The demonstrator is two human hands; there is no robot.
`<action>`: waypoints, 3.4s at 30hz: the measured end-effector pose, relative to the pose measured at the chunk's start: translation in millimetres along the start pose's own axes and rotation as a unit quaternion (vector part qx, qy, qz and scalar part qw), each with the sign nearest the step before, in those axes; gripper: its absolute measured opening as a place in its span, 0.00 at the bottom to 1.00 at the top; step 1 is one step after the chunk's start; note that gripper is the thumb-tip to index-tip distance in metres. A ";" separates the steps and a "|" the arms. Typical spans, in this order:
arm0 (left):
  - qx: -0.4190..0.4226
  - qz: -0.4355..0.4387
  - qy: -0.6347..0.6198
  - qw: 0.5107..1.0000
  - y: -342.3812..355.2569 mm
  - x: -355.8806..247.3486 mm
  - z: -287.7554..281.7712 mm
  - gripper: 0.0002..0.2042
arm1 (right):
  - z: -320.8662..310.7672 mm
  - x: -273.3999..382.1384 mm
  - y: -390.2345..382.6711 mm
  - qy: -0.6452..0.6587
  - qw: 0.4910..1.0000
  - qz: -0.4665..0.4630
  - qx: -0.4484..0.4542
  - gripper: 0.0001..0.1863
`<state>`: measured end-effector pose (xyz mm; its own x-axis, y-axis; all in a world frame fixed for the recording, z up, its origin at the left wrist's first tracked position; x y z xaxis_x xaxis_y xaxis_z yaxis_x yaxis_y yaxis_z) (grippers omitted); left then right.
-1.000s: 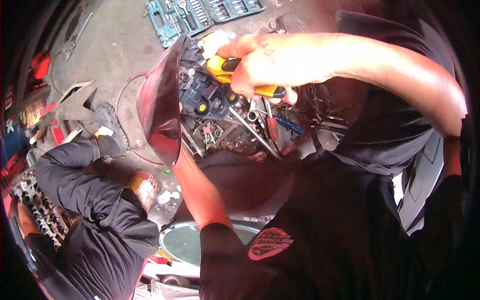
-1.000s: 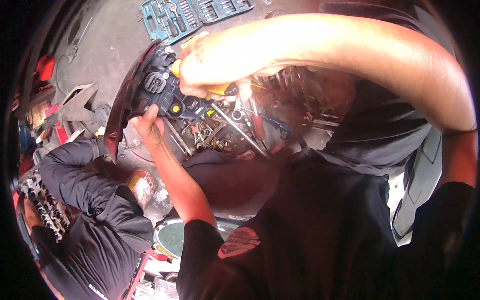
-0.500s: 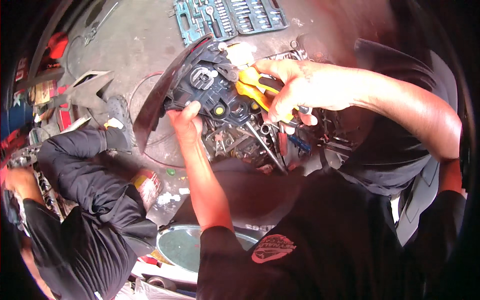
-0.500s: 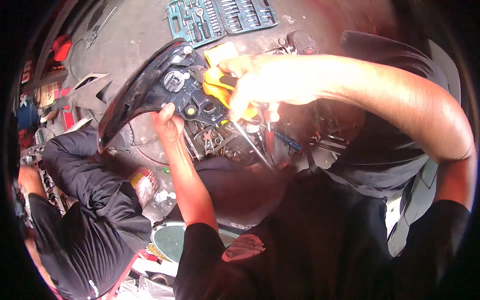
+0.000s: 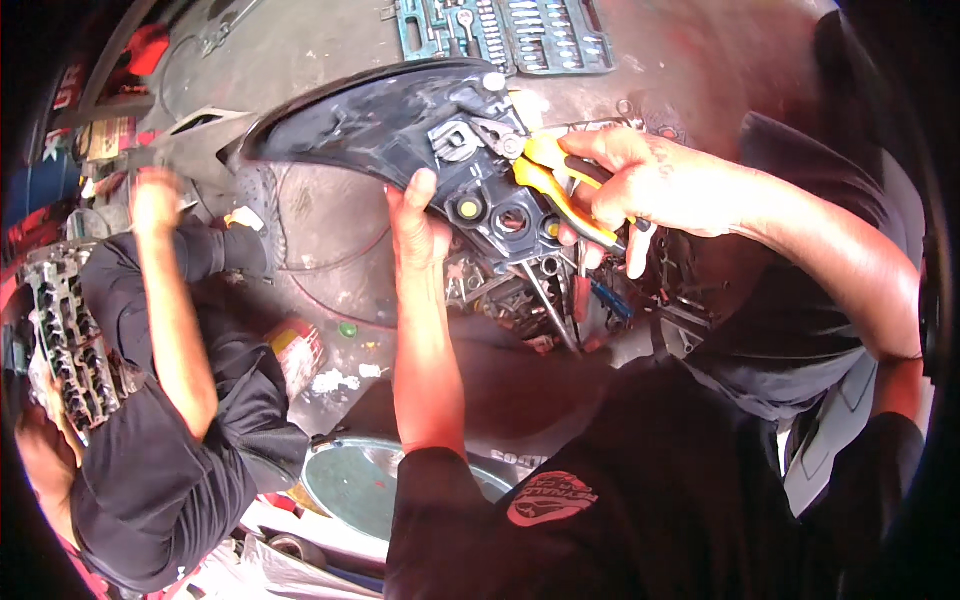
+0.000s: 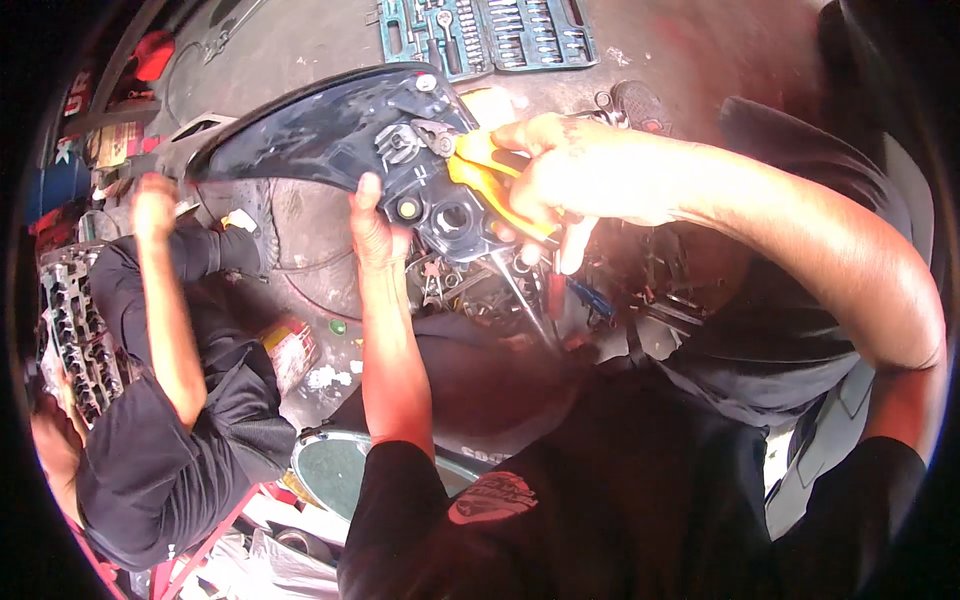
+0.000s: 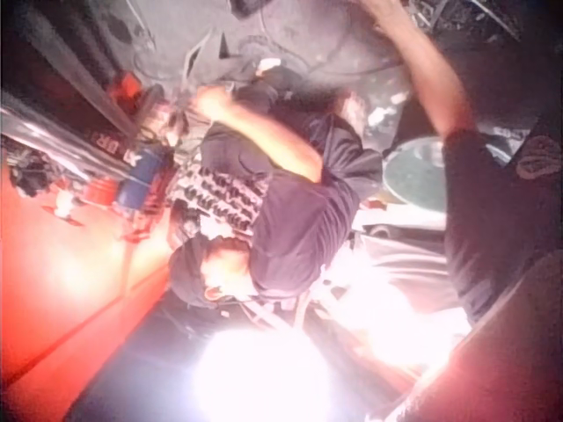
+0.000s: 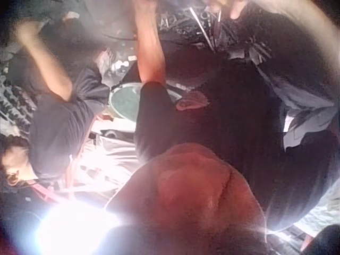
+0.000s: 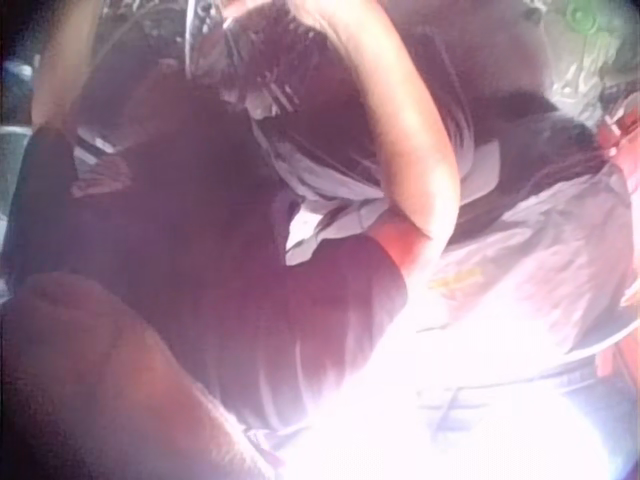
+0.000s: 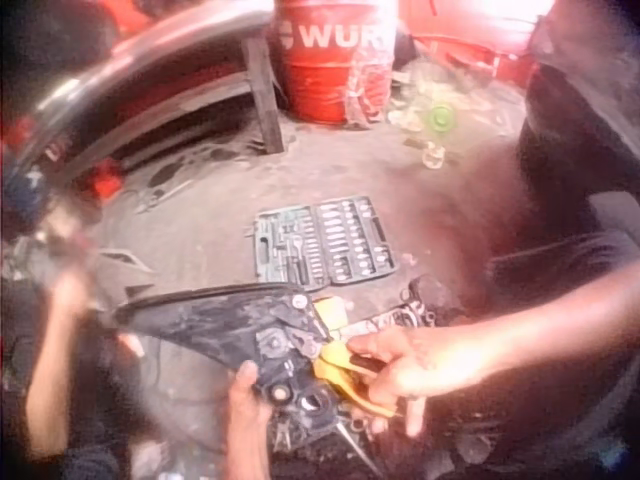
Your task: The person works on a car headlight assembly while sitting on the floor, using pliers to remove components and then selecting and installing a bulb into the assembly by hand.
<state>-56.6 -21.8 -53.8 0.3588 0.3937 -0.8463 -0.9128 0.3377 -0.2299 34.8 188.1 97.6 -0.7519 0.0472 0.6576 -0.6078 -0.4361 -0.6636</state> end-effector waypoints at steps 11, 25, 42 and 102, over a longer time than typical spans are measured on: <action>-0.039 0.059 0.019 0.997 -4.4 -35.9 23.0 0.31 | -9.4 21.3 -5.7 -0.130 0.991 -0.022 -0.035 0.40; -0.045 0.114 0.043 0.992 -13.5 -52.1 22.3 0.34 | 0.9 14.6 -2.4 -0.118 0.992 0.036 -0.020 0.09; -0.081 0.254 0.113 0.957 -18.0 -79.9 -2.0 0.40 | 9.3 3.5 -8.6 0.167 0.986 -0.014 0.004 0.26; -0.059 0.150 0.174 0.971 -14.1 -56.1 -18.2 0.37 | 6.7 -22.9 4.5 0.275 0.954 0.035 0.111 0.05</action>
<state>-67.4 -64.2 -11.9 0.0037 0.1401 -0.9901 -0.9896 0.1430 0.0165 51.0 179.1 82.0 -0.8459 0.4496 0.2868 -0.5283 -0.6327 -0.5662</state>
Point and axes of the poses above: each hand's wrist, its own y-axis towards the middle knuckle, its own z-axis out of the palm, x = y × z, the point moved 7 cm from there along y, towards the middle knuckle, and after that the axes turned 7 degrees about y, right-handed, at the moved point
